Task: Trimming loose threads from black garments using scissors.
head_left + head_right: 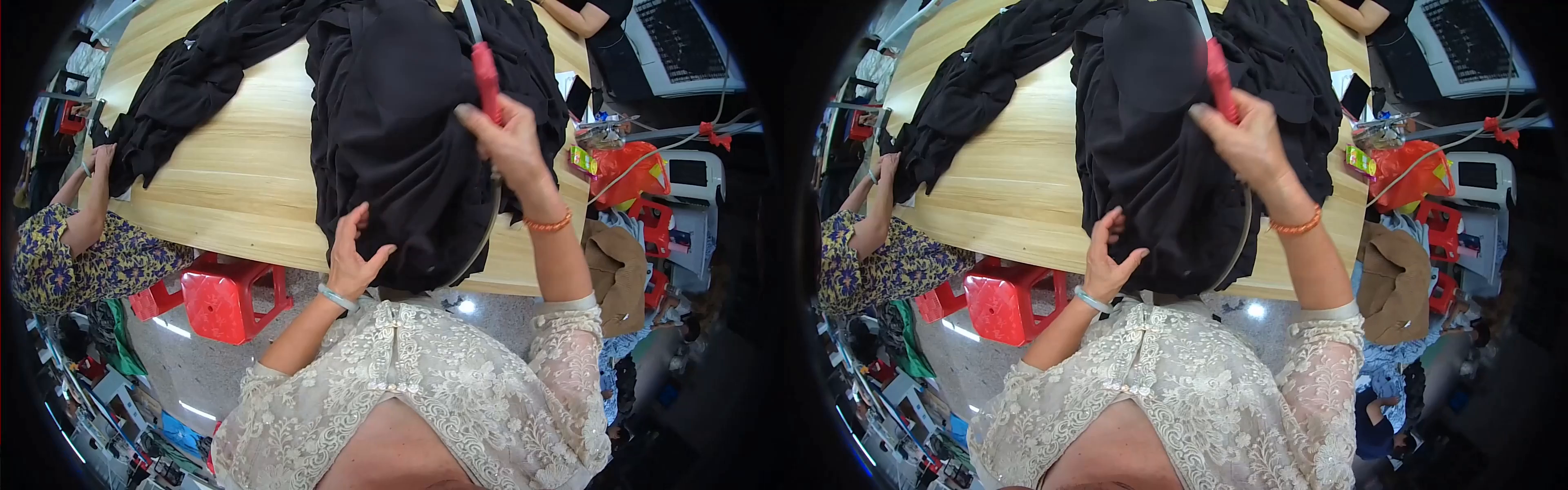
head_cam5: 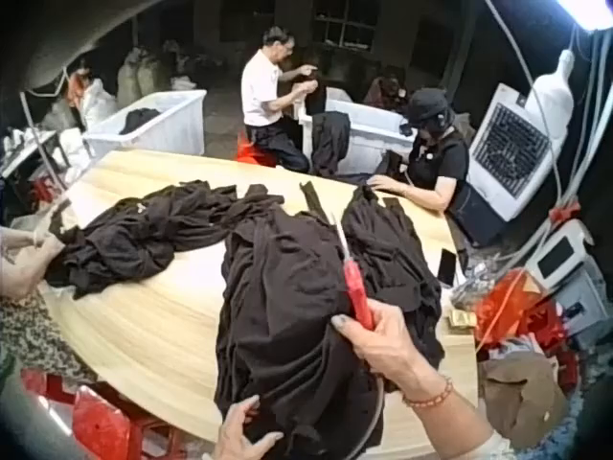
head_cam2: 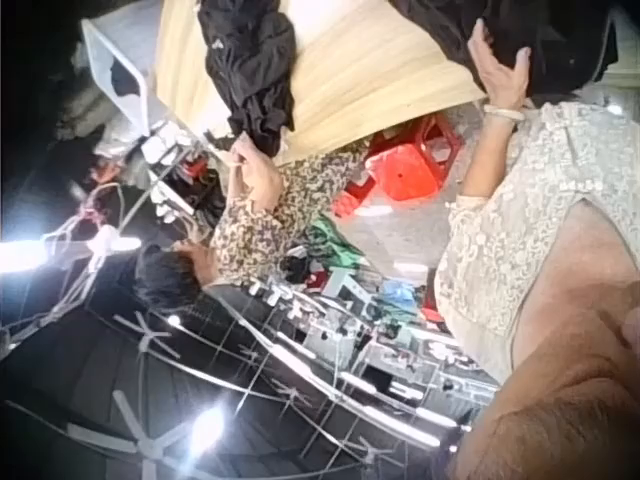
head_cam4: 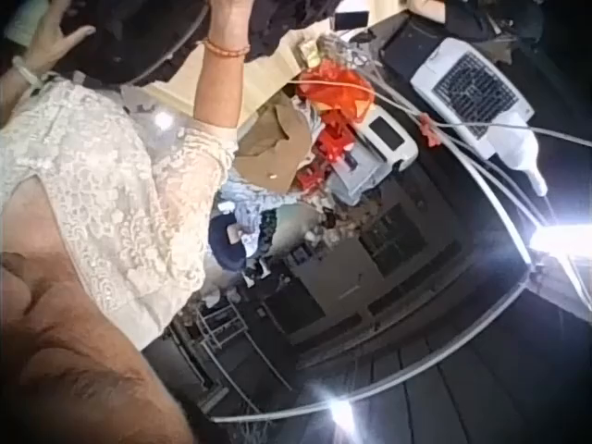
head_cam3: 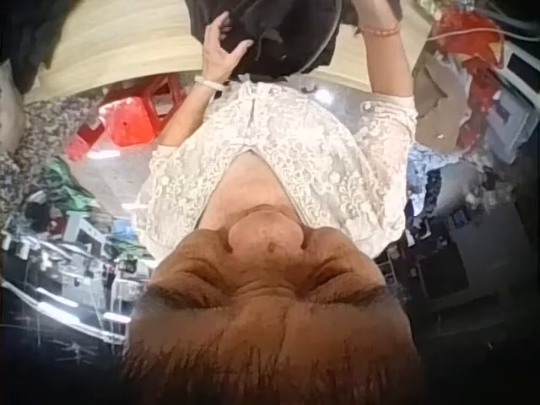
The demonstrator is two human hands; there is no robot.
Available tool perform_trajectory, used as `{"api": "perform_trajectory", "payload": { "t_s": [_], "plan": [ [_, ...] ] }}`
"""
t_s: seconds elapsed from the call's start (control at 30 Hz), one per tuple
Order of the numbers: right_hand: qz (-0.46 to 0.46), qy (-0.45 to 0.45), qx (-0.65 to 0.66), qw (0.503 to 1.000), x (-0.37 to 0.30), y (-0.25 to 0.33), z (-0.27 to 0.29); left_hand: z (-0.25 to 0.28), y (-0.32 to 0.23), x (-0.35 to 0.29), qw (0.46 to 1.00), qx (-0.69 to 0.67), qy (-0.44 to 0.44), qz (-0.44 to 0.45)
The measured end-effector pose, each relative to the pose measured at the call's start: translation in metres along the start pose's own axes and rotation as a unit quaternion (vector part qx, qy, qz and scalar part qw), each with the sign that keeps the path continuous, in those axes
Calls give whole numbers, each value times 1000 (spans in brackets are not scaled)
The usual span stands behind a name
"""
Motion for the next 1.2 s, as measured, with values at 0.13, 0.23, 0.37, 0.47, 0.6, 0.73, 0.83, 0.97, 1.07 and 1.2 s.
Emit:
{"api": "perform_trajectory", "payload": {
  "t_s": [0.13, 0.23, 0.37, 0.47, 0.6, 0.73, 0.83, 0.97, 1.07, 1.2],
  "plan": [
    [30, -13, -6, 999, 20, 48, 10, -29, 5, 5, 999, 33, -7, -39],
    [48, -6, -24, 999, 25, 71, 4, -30, -22, 17, 991, 43, -76, -103],
    [62, -2, -20, 998, 37, 90, -9, -38, -58, 8, 984, 35, -111, -137],
    [78, 1, -20, 997, 47, 104, -21, -62, -57, 12, 995, 7, -79, -65],
    [97, 28, -10, 995, 59, 117, -32, -70, -40, 24, 963, -265, -22, 41],
    [133, -3, -40, 990, 81, 120, -10, 20, -23, 33, 943, -308, -113, 58],
    [134, -23, -29, 990, 97, 109, 10, 80, -13, 45, 947, -244, -207, 18],
    [80, -36, -6, 996, 110, 83, -5, 36, -50, 43, 981, -185, -49, 1],
    [74, -9, -9, 997, 110, 88, -28, -18, -54, 50, 995, -98, -17, -17],
    [76, 3, -26, 997, 108, 99, -28, -40, -37, 72, 995, -60, -75, -20]
  ]
}}
Point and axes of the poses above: each hand's wrist, its own x-axis towards the middle knuckle, its own z-axis out of the back of the hand, y = z × x, the point moved 3 cm from there along x, towards the middle knuckle, and after that the axes turned 15 degrees about x, right-handed, at the moved point
